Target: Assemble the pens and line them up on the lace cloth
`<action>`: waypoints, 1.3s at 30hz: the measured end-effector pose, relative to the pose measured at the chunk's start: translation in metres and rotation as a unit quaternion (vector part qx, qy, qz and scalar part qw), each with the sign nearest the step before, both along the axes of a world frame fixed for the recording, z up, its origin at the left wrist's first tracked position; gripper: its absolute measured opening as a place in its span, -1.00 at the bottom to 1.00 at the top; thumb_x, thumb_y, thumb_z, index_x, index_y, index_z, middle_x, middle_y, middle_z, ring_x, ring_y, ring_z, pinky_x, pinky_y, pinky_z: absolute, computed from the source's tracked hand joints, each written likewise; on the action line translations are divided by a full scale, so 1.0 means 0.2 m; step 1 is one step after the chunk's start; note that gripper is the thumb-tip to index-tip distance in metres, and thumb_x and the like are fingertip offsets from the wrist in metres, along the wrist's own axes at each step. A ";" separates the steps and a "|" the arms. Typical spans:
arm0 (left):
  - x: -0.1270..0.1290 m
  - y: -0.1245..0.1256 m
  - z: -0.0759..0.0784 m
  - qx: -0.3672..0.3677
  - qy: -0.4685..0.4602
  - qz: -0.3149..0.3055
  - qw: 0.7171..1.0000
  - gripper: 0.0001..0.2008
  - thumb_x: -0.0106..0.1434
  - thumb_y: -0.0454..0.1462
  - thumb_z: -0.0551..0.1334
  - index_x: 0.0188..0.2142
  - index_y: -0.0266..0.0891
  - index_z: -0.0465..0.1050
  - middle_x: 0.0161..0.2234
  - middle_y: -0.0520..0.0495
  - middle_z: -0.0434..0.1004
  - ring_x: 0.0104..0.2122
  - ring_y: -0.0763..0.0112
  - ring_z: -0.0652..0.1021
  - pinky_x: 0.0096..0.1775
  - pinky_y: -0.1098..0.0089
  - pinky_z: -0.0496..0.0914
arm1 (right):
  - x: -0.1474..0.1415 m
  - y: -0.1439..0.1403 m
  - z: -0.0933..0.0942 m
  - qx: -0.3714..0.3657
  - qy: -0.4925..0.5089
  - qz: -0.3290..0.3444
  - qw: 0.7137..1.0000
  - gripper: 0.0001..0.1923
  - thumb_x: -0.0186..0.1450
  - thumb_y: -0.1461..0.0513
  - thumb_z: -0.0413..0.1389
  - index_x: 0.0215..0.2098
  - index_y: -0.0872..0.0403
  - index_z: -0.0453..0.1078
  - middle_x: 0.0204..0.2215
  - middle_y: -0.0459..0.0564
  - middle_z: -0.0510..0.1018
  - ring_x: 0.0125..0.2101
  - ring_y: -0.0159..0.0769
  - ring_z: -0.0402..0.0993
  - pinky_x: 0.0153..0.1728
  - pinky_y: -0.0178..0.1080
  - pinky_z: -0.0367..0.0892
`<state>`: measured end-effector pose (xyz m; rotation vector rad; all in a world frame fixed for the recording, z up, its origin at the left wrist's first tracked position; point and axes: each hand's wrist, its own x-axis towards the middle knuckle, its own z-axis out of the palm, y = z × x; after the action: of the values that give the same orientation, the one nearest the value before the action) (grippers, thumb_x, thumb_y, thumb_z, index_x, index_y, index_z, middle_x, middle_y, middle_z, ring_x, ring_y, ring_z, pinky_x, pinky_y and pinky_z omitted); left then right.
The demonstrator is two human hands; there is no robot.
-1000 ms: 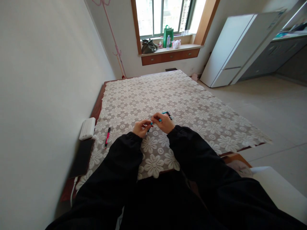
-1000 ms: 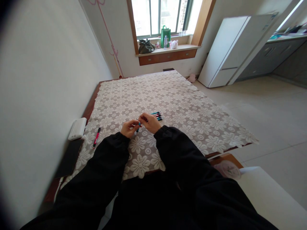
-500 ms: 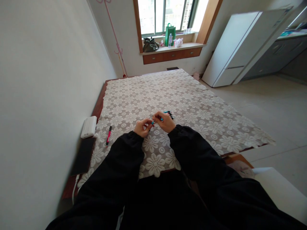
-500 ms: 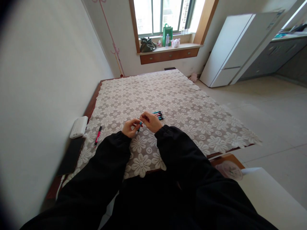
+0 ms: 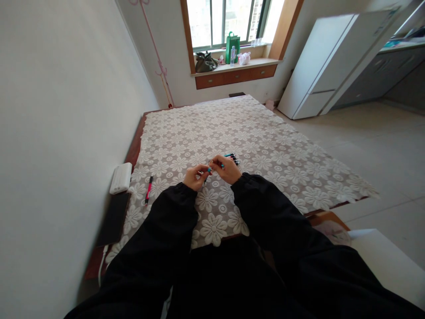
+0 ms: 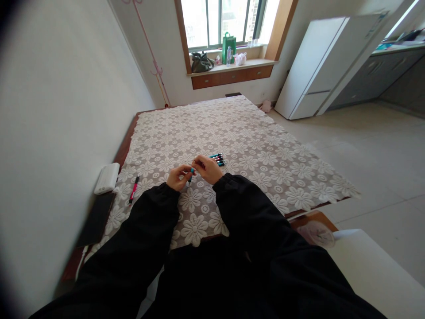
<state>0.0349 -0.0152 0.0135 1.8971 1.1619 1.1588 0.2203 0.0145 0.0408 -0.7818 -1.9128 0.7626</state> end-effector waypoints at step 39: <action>0.00 -0.01 0.00 0.032 0.023 -0.004 0.999 -0.87 0.24 -0.24 0.22 -0.22 -0.20 0.47 -0.33 -0.04 0.65 -0.35 0.38 0.61 -0.35 0.42 0.44 | 0.00 0.00 0.00 -0.005 0.005 0.008 1.000 -0.81 0.35 0.15 0.10 -0.37 0.07 0.35 -0.54 -0.15 0.40 -0.54 -0.44 0.23 -0.47 -0.32 0.16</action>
<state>0.0348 -0.0164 0.0127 1.9840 1.1535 1.1658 0.2205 0.0139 0.0411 -0.7676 -1.9105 0.7844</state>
